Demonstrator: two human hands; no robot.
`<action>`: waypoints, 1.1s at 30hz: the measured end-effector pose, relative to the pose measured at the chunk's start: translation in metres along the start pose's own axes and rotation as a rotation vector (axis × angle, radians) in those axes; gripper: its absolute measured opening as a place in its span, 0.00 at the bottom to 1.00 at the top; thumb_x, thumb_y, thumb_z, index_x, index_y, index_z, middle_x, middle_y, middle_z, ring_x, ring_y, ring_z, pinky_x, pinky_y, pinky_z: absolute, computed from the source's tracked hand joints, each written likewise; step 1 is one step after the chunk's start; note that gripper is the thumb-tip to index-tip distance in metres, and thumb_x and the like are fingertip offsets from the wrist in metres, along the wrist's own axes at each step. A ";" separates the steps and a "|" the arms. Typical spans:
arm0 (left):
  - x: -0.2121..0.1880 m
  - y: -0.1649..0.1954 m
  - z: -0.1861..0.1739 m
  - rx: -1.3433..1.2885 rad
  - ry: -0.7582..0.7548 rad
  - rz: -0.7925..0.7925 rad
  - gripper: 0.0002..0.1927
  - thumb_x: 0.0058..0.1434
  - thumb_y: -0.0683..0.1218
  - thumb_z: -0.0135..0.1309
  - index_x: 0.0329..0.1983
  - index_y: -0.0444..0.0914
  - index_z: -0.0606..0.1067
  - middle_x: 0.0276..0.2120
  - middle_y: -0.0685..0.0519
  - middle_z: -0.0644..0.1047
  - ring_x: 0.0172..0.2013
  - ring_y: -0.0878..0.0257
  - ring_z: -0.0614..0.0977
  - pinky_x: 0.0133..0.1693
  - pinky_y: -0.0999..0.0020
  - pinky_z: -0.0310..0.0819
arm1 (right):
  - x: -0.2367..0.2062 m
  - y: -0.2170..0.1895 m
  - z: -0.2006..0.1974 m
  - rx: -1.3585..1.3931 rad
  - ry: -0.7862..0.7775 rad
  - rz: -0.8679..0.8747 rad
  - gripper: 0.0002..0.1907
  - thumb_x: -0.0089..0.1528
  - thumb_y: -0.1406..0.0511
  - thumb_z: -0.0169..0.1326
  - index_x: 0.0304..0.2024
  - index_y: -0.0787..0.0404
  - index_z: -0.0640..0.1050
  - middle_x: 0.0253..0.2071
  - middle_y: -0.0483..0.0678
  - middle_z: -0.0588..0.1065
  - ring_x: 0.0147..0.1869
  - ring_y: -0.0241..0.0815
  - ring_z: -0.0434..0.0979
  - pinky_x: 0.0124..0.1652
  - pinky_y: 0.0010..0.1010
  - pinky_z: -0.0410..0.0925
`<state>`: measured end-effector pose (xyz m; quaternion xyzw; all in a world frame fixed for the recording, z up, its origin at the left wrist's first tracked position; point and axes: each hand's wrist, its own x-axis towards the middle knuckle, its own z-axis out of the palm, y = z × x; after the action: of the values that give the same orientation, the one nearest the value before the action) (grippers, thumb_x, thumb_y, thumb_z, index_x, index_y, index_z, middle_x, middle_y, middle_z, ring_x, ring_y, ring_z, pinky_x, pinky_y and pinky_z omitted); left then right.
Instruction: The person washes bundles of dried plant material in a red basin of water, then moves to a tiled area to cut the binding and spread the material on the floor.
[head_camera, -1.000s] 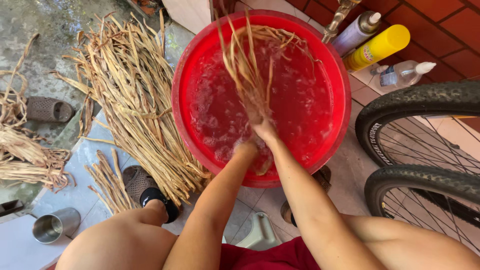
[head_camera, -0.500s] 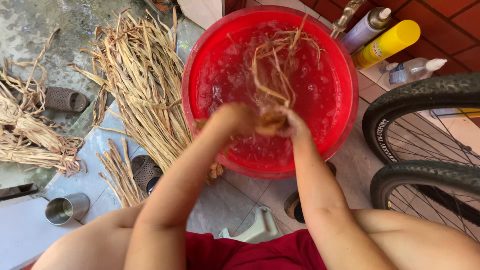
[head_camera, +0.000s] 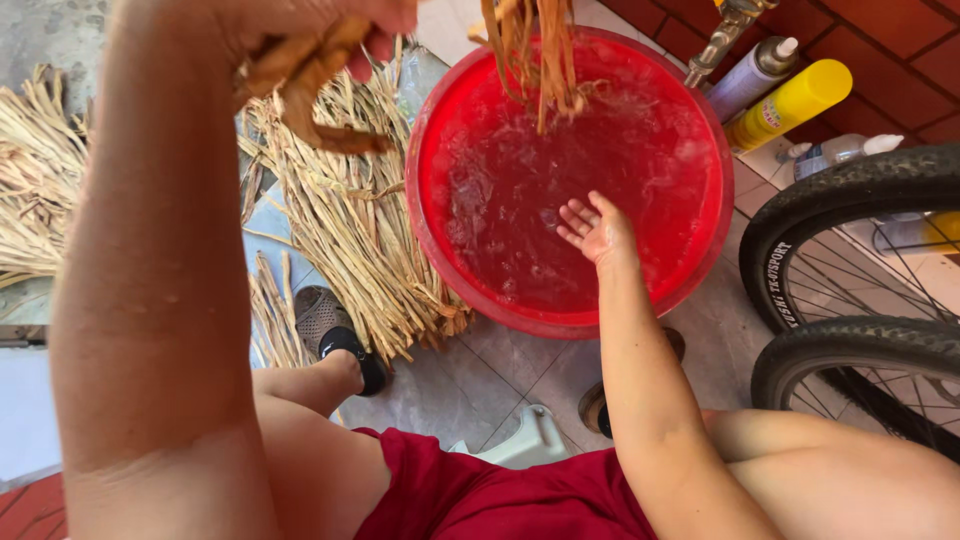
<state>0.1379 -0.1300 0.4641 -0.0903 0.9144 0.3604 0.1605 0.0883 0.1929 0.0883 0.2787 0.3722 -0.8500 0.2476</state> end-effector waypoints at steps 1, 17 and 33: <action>-0.008 -0.003 -0.001 -0.037 0.000 -0.013 0.15 0.56 0.49 0.62 0.39 0.32 0.80 0.29 0.49 0.82 0.27 0.59 0.84 0.29 0.63 0.78 | -0.002 0.006 0.001 -0.020 0.007 0.009 0.30 0.65 0.58 0.54 0.68 0.54 0.64 0.52 0.52 0.74 0.56 0.54 0.78 0.57 0.62 0.69; -0.023 -0.102 0.030 -0.359 0.077 -0.218 0.17 0.57 0.47 0.60 0.44 0.31 0.78 0.32 0.49 0.82 0.27 0.62 0.83 0.29 0.68 0.81 | -0.001 0.036 -0.001 -0.139 -0.008 0.044 0.16 0.67 0.62 0.51 0.58 0.54 0.75 0.48 0.48 0.79 0.49 0.45 0.79 0.51 0.44 0.74; 0.054 -0.263 0.295 -0.024 0.112 -0.565 0.33 0.58 0.66 0.57 0.55 0.37 0.81 0.52 0.38 0.81 0.52 0.46 0.82 0.53 0.53 0.78 | 0.007 0.053 0.009 -0.184 -0.015 0.041 0.14 0.68 0.64 0.49 0.56 0.56 0.76 0.46 0.48 0.80 0.47 0.44 0.79 0.49 0.42 0.75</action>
<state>0.2289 -0.1202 0.0763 -0.3632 0.8562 0.3065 0.2026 0.1136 0.1526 0.0628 0.2560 0.4411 -0.8090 0.2924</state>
